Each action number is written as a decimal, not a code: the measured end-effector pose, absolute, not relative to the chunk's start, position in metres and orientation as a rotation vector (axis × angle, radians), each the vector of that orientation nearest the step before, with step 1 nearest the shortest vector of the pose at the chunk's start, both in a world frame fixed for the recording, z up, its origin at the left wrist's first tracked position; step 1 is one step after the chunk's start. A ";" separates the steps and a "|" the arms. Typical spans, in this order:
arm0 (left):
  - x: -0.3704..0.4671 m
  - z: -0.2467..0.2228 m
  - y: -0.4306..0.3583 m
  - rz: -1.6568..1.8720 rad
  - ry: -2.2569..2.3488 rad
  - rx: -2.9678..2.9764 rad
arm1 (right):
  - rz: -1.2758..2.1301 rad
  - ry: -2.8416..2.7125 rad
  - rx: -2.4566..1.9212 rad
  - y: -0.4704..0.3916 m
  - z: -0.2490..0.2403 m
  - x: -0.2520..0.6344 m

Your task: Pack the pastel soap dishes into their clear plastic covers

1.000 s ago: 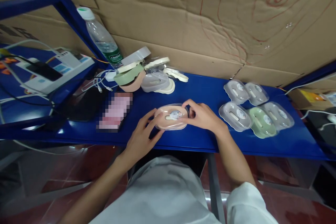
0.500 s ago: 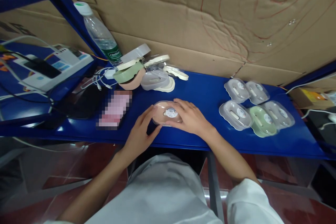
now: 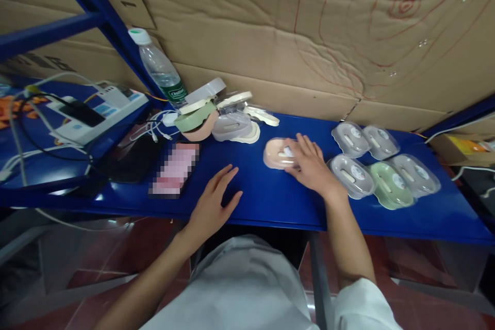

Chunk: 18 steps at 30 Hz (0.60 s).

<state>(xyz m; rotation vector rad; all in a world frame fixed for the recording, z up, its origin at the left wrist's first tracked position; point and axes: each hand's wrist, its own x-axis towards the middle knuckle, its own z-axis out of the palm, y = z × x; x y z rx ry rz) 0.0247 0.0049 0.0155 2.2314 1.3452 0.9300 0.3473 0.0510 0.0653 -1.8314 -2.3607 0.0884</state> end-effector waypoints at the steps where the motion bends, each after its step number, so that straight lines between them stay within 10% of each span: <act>1: 0.025 0.015 0.005 0.925 1.346 2.231 | 0.009 -2.291 -1.909 0.054 0.063 0.355; 18: 0.037 0.058 0.124 0.655 1.676 2.510 | 0.078 -2.431 -1.435 0.094 0.052 0.281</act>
